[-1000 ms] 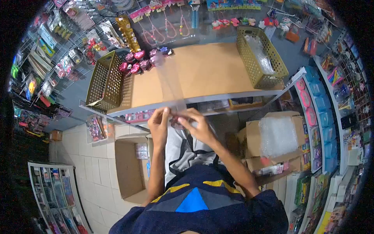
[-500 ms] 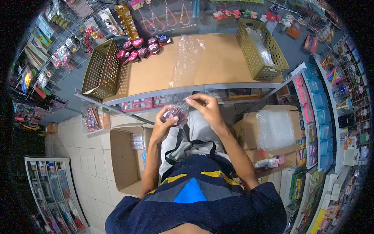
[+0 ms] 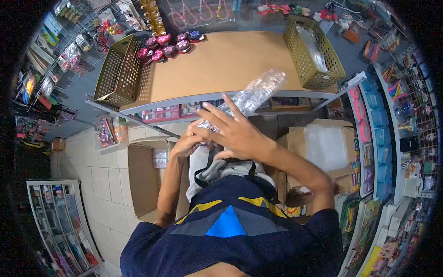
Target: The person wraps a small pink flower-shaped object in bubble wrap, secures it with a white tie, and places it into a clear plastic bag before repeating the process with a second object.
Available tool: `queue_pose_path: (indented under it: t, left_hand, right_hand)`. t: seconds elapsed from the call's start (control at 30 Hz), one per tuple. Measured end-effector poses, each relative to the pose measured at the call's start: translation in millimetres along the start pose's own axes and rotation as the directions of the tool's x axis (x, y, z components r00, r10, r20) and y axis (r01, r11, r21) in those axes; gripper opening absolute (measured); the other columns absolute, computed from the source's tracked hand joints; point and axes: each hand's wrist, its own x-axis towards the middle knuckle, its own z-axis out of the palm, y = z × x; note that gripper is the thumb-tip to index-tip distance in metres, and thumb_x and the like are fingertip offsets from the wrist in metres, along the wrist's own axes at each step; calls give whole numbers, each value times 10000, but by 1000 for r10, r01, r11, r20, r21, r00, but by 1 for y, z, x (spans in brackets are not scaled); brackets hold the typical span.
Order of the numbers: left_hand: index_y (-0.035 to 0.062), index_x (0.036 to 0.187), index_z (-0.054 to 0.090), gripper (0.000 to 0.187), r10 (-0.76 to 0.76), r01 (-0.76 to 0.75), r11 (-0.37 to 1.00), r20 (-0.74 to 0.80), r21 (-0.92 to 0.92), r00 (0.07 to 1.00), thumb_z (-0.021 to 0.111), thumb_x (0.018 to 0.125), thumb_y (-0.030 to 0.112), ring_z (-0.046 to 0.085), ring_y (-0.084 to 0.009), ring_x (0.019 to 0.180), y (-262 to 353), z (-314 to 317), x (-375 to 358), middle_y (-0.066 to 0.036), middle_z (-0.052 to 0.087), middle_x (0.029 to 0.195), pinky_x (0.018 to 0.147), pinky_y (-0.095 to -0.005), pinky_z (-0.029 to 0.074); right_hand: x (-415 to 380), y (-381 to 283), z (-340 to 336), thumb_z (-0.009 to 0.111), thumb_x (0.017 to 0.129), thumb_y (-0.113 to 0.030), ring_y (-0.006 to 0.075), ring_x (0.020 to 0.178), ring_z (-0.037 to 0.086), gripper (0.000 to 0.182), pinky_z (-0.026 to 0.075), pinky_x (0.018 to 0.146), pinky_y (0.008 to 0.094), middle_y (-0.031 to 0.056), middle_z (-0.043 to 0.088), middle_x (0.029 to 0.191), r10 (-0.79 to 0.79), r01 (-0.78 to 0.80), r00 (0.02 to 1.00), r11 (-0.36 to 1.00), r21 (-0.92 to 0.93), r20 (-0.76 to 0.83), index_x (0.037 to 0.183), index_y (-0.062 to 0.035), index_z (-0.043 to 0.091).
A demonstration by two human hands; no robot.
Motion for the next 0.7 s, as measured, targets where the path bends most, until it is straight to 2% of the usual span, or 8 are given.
queue_pose_path:
  t: [0.07,0.1,0.2,0.23,0.33,0.47,0.63,0.7]
  left_hand:
    - [31,1157,563,414,-56,58,996,-28,73,998,712,771,39,666,-136,804,-2,-3,-7,-55,662,920,615,-268,559]
    - [32,1153,567,414,-79,83,990,-42,113,996,717,767,45,661,-131,804,0,-4,-9,-50,658,921,617,-267,554]
    - [42,1134,575,405,-106,108,967,-23,230,994,738,763,46,646,-112,786,15,-10,-12,-41,653,918,623,-250,542]
    - [44,1135,575,409,-107,103,955,0,278,994,743,762,45,643,-109,776,14,-17,-13,-40,654,913,623,-247,540]
    - [36,1126,570,422,-184,149,935,81,322,980,765,752,51,643,-116,748,24,-30,-12,-46,667,887,651,-253,542]
    - [22,1118,567,439,-163,122,961,150,247,975,790,745,80,647,-131,732,23,-38,-5,-66,674,876,677,-278,543]
    - [23,1118,571,487,-224,197,970,198,145,954,831,717,116,642,-126,779,7,-42,0,-67,668,916,708,-271,526]
    - [27,1122,575,492,-148,110,975,192,193,970,836,714,114,635,-124,859,5,-37,-3,-64,659,971,762,-274,516]
  right_hand:
    - [2,7,17,756,757,-384,256,1155,547,818,219,1144,524,109,537,1270,34,-26,986,998,-51,165,1460,-215,374]
    - [2,12,21,696,819,-330,236,977,608,773,398,981,455,86,598,1103,18,25,964,987,-158,265,1486,-188,332]
    - [-5,9,36,655,846,-335,211,781,614,738,446,747,384,47,616,899,89,-40,939,987,-153,332,1475,-126,330]
    - [-6,12,40,620,879,-371,223,726,619,679,428,639,360,53,600,760,-5,30,966,995,-92,258,1426,-65,359]
    - [-2,9,43,608,883,-440,186,712,563,690,358,640,328,23,545,733,10,7,959,998,-60,285,1412,-44,411]
    - [19,18,25,546,952,-388,334,700,659,549,479,578,459,160,635,755,7,-86,887,985,150,462,1283,29,411]
    - [16,27,23,490,994,-359,377,718,652,419,496,609,481,181,633,735,-62,-90,832,966,244,552,1160,25,472]
    - [10,34,27,473,1008,-345,388,734,644,374,491,636,486,186,630,734,-117,-121,827,918,377,550,1123,10,505]
